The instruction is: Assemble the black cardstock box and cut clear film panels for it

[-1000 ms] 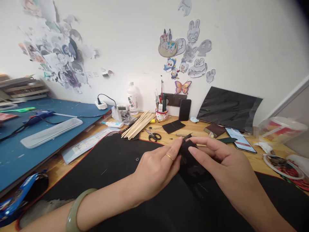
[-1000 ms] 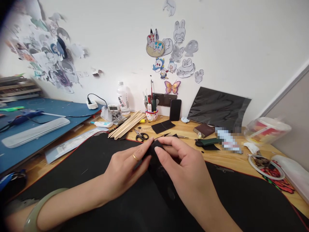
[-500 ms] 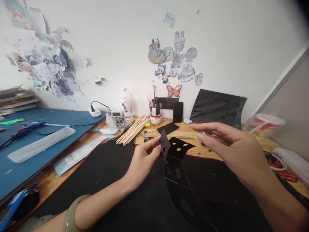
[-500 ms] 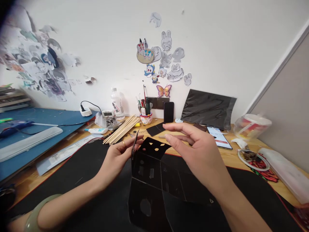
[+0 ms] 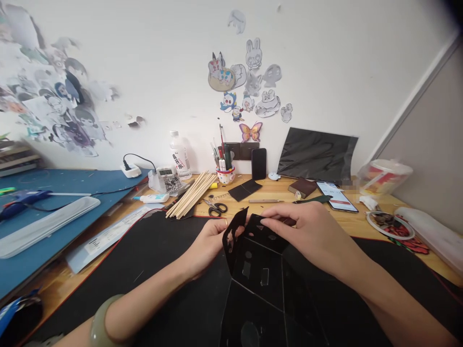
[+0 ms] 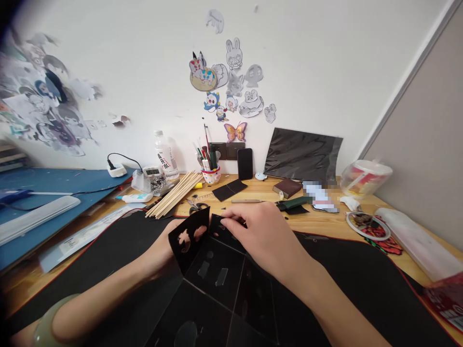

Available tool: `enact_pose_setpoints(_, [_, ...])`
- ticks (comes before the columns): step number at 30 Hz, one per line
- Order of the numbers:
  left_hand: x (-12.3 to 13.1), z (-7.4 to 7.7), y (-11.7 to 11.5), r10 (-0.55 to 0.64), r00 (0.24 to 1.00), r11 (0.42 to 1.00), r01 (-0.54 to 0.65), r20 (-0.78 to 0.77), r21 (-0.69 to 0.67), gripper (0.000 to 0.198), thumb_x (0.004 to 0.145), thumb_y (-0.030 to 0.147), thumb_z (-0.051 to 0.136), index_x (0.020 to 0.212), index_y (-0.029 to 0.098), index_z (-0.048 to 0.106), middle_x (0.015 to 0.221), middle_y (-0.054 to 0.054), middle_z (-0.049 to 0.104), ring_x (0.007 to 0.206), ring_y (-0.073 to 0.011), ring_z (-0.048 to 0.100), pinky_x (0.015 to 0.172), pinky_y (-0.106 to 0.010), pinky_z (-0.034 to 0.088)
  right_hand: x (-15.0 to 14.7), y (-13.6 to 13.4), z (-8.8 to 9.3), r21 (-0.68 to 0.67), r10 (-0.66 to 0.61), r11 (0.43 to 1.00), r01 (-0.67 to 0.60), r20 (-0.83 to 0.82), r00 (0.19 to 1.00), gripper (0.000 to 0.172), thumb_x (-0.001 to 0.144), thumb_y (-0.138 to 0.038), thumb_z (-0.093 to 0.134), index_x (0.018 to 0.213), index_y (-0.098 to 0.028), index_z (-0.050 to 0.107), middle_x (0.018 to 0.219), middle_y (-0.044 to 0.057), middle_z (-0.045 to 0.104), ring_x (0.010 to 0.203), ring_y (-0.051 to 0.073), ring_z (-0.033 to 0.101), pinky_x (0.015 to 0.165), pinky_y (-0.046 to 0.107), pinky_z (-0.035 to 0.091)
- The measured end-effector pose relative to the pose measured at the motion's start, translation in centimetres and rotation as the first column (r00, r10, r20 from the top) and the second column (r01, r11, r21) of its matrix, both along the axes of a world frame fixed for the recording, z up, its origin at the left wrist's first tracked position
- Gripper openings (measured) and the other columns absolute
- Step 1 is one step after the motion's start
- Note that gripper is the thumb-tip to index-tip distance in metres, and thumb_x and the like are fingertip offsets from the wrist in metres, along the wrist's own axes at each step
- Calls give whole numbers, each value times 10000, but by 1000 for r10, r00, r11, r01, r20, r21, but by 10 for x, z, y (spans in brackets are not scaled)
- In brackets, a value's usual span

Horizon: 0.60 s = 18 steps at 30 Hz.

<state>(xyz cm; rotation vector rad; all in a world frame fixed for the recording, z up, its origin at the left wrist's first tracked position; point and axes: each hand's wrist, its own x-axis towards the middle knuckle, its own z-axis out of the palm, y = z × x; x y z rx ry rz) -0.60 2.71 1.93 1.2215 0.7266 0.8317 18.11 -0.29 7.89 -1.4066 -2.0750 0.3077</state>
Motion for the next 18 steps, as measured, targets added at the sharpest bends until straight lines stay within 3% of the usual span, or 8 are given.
enact_pose_setpoints(6, [0,1,-1,-79,997,996,80,17,-34,214,741,318,643,879,165,698,662,7,623,628,-82,527,604,-164,391,-2,2,-1,47,-35,998,34,10,999,145,790,-208,556,764,-250,692,674,-80,694,565,81,601,522,208,401])
enact_pose_setpoints(12, [1,3,-1,-87,996,996,87,25,-37,222,668,338,700,740,129,685,584,32,535,555,-52,436,537,-154,329,-2,1,-2,39,-26,999,25,18,999,146,791,-206,553,755,-252,687,657,-84,687,550,75,591,511,205,394])
enact_pose_setpoints(18, [2,1,0,-119,990,990,124,72,-74,194,652,307,714,641,121,655,570,34,525,556,-53,438,571,-165,342,-3,3,-5,80,-24,997,20,54,998,128,799,-224,556,746,-256,668,671,-80,665,586,85,567,525,219,368])
